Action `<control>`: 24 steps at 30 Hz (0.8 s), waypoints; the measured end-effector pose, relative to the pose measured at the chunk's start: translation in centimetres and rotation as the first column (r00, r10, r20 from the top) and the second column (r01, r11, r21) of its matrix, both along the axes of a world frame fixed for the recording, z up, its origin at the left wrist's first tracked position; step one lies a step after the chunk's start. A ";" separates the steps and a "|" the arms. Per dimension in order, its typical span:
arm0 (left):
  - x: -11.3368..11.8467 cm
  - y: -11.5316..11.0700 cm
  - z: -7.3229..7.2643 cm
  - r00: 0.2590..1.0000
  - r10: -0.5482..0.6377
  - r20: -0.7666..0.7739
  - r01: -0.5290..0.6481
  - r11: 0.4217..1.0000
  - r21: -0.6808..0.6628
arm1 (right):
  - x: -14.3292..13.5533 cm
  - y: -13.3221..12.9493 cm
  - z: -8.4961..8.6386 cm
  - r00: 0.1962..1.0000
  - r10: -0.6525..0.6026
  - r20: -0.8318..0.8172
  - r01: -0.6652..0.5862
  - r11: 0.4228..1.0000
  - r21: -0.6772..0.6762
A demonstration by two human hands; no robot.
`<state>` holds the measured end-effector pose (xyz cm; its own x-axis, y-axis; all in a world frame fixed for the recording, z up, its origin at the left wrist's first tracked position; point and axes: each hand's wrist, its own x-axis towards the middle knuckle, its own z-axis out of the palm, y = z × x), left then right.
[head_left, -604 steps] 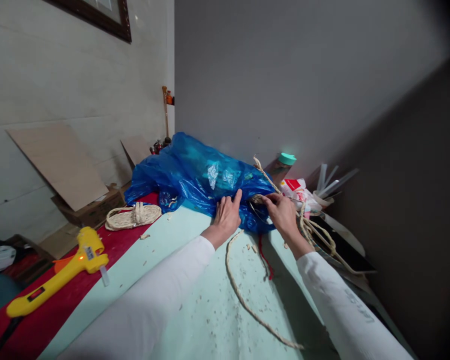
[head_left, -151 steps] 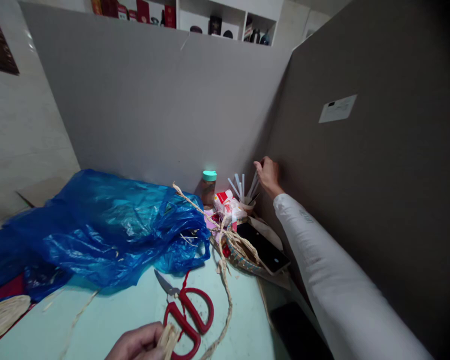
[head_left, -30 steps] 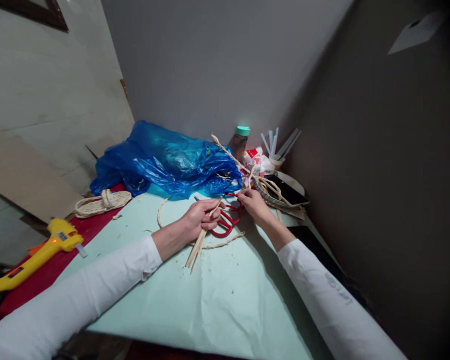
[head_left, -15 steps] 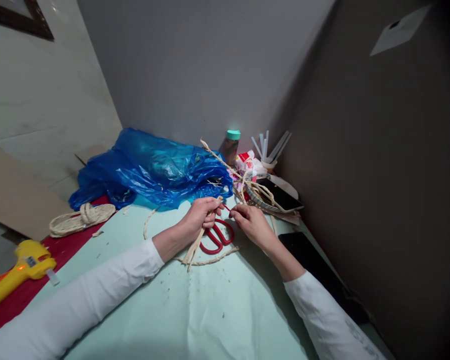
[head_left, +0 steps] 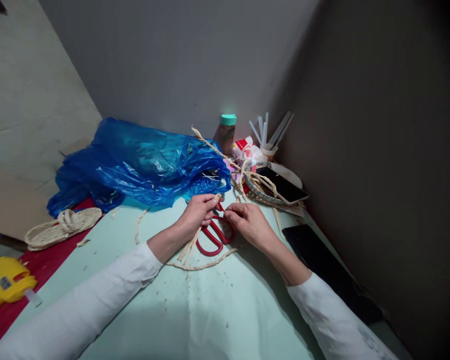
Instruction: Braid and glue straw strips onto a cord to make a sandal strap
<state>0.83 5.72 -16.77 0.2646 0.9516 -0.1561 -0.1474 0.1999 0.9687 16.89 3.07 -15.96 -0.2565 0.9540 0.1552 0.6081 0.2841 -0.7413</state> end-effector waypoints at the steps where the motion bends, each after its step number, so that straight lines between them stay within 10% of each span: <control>1: -0.1 0.1 0.0 1.000 -0.005 -0.018 0.005 1.000 0.007 | 0.0 0.0 0.1 1.000 -0.008 0.002 0.008 1.000 0.007; 10: 0.0 0.4 -0.7 0.988 0.044 -0.146 -0.028 0.994 0.107 | -0.1 -0.2 0.9 0.996 -0.039 0.085 0.032 0.996 0.079; 17: 0.2 -0.1 -0.8 0.909 0.200 -0.366 -0.027 0.904 0.426 | -0.9 -0.1 0.9 0.985 -0.036 0.169 0.011 0.989 0.146; 24: 0.0 -0.4 -0.9 0.888 0.181 -0.423 0.002 0.918 0.398 | -1.5 0.9 0.5 0.938 -0.093 0.334 0.005 0.967 0.256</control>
<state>0.83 5.37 -17.65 0.1652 0.9764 0.1394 0.3154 -0.1862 0.9305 15.44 3.95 -15.45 -0.2898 0.9092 0.2989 0.8289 0.3946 -0.3966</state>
